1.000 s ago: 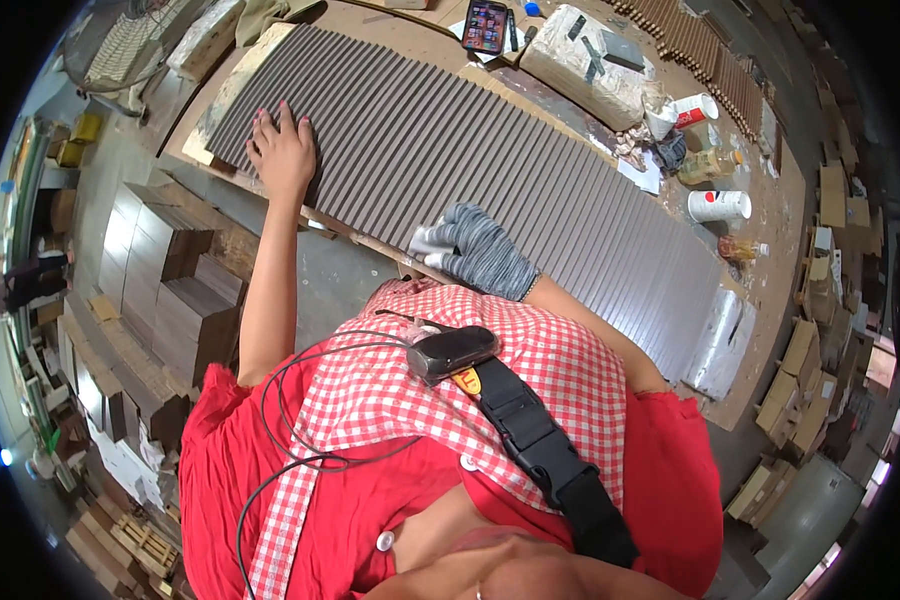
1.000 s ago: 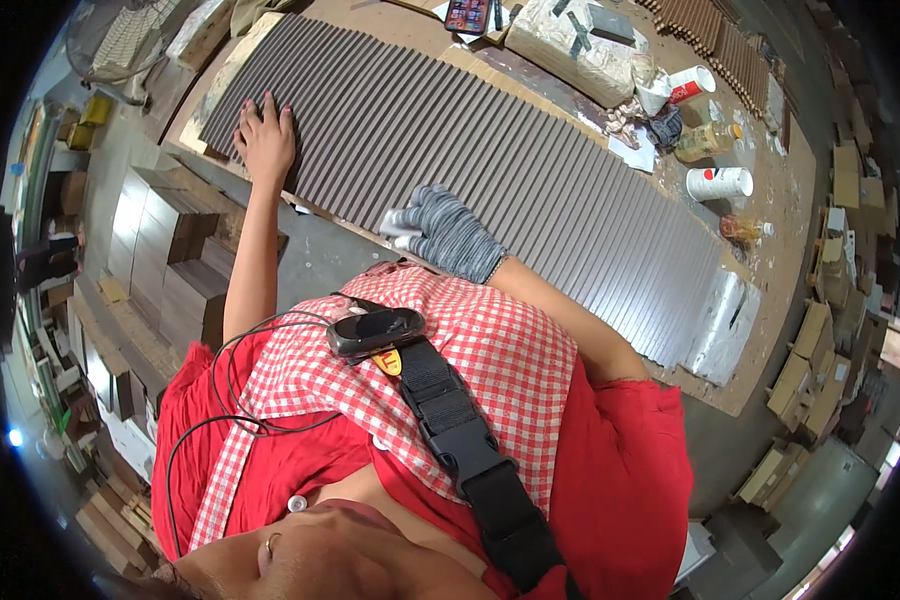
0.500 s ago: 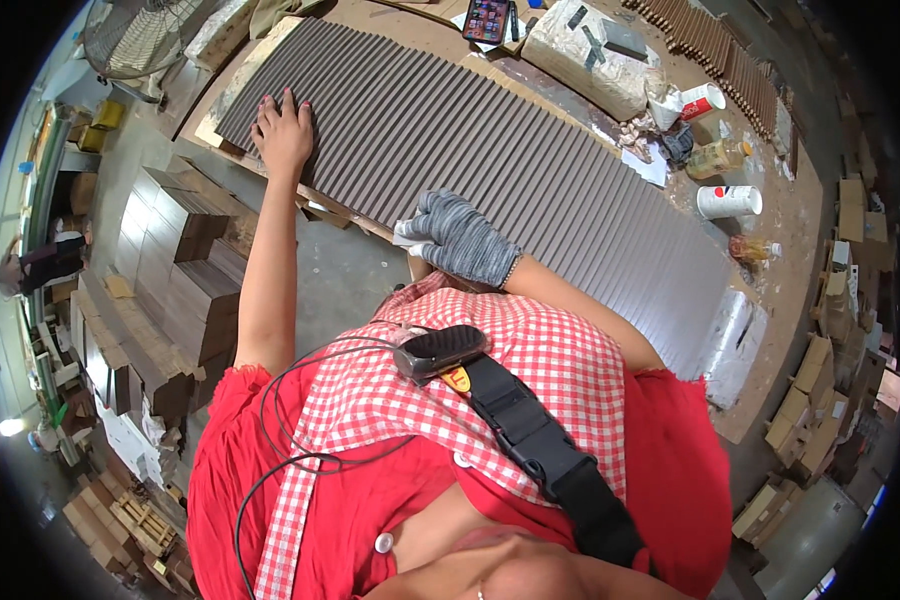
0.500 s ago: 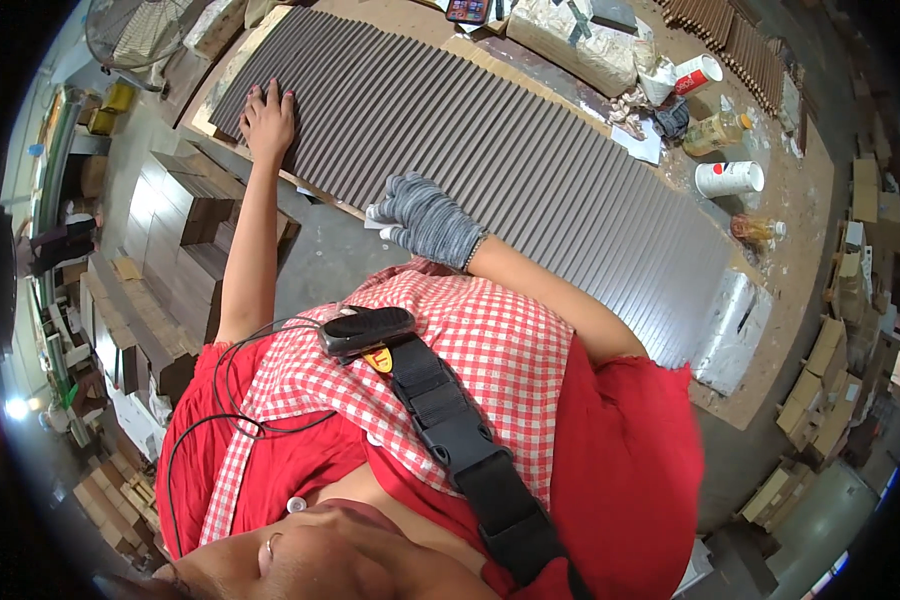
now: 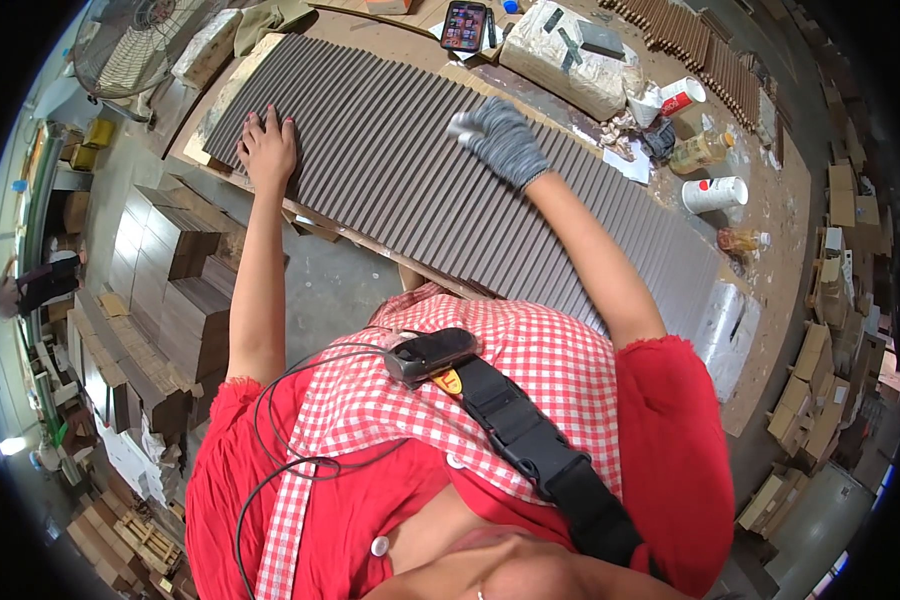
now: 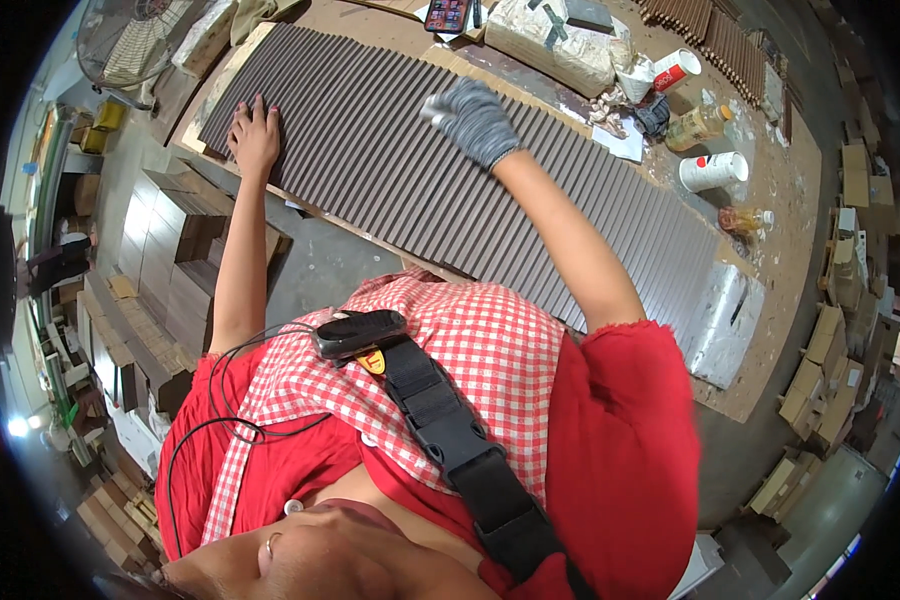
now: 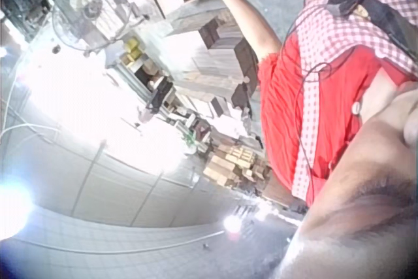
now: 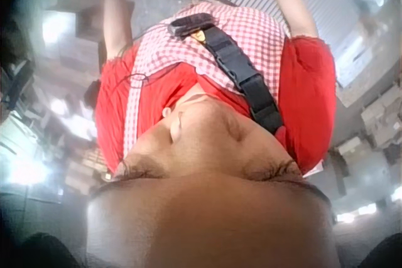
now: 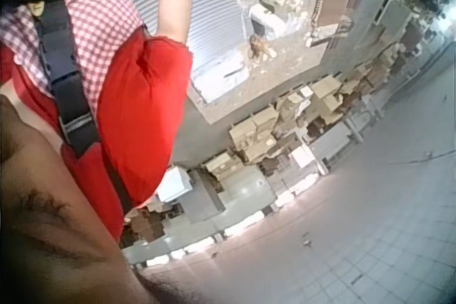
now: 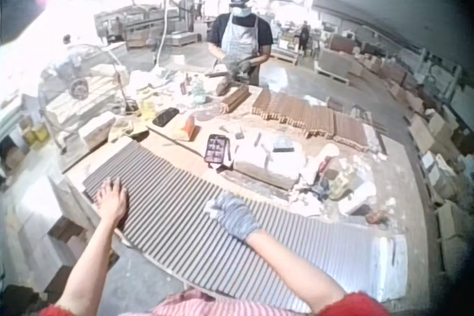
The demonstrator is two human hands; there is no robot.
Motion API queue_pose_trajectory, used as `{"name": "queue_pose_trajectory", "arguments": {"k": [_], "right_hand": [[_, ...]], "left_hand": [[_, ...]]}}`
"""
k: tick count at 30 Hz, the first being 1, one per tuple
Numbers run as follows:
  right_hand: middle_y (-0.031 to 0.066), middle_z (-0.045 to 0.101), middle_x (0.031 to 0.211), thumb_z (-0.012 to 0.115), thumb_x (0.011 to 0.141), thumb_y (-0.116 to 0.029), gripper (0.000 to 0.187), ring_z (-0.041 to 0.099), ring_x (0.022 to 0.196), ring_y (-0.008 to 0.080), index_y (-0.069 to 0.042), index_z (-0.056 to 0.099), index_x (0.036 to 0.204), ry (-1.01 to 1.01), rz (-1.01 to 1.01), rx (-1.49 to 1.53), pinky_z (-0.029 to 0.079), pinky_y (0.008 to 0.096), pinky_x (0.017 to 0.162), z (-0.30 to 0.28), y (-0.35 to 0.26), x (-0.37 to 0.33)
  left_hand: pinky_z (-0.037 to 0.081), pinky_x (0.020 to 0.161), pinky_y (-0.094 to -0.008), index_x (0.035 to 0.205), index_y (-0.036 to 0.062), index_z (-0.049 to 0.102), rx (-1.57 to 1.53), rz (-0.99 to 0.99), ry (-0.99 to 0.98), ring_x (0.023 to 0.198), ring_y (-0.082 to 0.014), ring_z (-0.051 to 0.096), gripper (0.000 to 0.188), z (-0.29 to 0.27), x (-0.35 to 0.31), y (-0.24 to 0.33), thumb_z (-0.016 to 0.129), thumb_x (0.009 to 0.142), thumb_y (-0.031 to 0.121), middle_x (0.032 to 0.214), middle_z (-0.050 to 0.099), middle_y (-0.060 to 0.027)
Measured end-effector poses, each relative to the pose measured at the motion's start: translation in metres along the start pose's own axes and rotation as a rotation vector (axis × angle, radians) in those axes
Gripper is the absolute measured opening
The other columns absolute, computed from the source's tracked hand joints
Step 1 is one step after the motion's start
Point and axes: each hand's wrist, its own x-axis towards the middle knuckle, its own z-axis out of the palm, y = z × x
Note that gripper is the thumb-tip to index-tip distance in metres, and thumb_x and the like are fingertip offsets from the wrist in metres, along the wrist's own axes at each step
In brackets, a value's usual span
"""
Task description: The person wipes a large slatted wooden panel with a cloth, moving the cloth across the surface and edges, then picks up a separate wooden piece and wipes it before placing it down.
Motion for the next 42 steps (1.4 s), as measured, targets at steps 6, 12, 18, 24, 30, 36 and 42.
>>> {"name": "queue_pose_trajectory", "arguments": {"k": [6, 12, 18, 24, 30, 36, 42], "right_hand": [[0.0193, 0.066, 0.099, 0.076, 0.083, -0.036, 0.035, 0.062, 0.096, 0.0327, -0.010, 0.075, 0.105, 0.069, 0.064, -0.312, 0.049, 0.0444, 0.092, -0.023, 0.051, 0.050], [0.0194, 0.063, 0.103, 0.076, 0.082, -0.039, 0.037, 0.062, 0.101, 0.0353, -0.010, 0.075, 0.105, 0.122, 0.176, -0.195, 0.047, 0.0431, 0.096, -0.030, 0.059, 0.050], [0.0187, 0.061, 0.100, 0.078, 0.081, -0.029, 0.034, 0.060, 0.095, 0.0331, -0.006, 0.074, 0.106, 0.124, 0.158, -0.209, 0.049, 0.0426, 0.091, -0.013, 0.014, 0.015], [0.0176, 0.063, 0.103, 0.076, 0.082, -0.021, 0.034, 0.062, 0.098, 0.0320, -0.004, 0.072, 0.111, -0.021, 0.160, -0.177, 0.049, 0.0404, 0.096, -0.015, -0.022, -0.011], [0.0158, 0.062, 0.096, 0.072, 0.087, -0.030, 0.028, 0.062, 0.087, 0.0270, -0.006, 0.074, 0.103, 0.043, 0.196, -0.241, 0.052, 0.0410, 0.083, -0.020, -0.001, 0.014], [0.0093, 0.061, 0.086, 0.067, 0.089, -0.031, 0.023, 0.056, 0.085, 0.0225, -0.009, 0.072, 0.093, -0.022, 0.075, -0.133, 0.049, 0.0380, 0.083, -0.002, -0.040, -0.032], [0.0161, 0.064, 0.090, 0.070, 0.087, -0.024, 0.023, 0.059, 0.091, 0.0307, -0.003, 0.074, 0.095, -0.149, 0.019, 0.012, 0.048, 0.0429, 0.087, 0.013, -0.088, -0.066]], "left_hand": [[0.019, 0.116, -0.0542, 0.148, 0.0169, 0.044, 0.003, 0.006, 0.008, 0.144, -0.0334, 0.029, 0.057, -0.002, -0.002, 0.003, 0.037, 0.102, 0.049, 0.153, 0.037, -0.0175], [0.020, 0.115, -0.0544, 0.147, 0.0165, 0.044, 0.028, 0.011, 0.020, 0.143, -0.0338, 0.030, 0.056, -0.003, -0.005, 0.006, 0.037, 0.102, 0.048, 0.153, 0.037, -0.0178], [0.021, 0.114, -0.0540, 0.148, 0.0169, 0.044, 0.049, 0.017, 0.027, 0.143, -0.0339, 0.031, 0.056, -0.001, -0.004, 0.007, 0.036, 0.102, 0.048, 0.152, 0.039, -0.0180], [0.023, 0.113, -0.0544, 0.147, 0.0166, 0.044, 0.064, 0.042, 0.043, 0.141, -0.0346, 0.035, 0.055, 0.002, -0.004, 0.004, 0.036, 0.102, 0.047, 0.151, 0.040, -0.0184], [0.023, 0.112, -0.0555, 0.148, 0.0160, 0.044, 0.024, 0.026, 0.021, 0.140, -0.0371, 0.034, 0.055, 0.003, -0.005, 0.005, 0.037, 0.102, 0.047, 0.151, 0.039, -0.0208], [0.024, 0.112, -0.0561, 0.148, 0.0157, 0.044, 0.023, 0.037, 0.048, 0.139, -0.0372, 0.036, 0.055, 0.002, -0.006, 0.008, 0.037, 0.103, 0.046, 0.151, 0.040, -0.0206], [0.025, 0.111, -0.0561, 0.147, 0.0152, 0.044, 0.041, 0.048, 0.053, 0.139, -0.0375, 0.037, 0.055, 0.003, -0.007, 0.005, 0.036, 0.103, 0.046, 0.150, 0.040, -0.0208]]}}
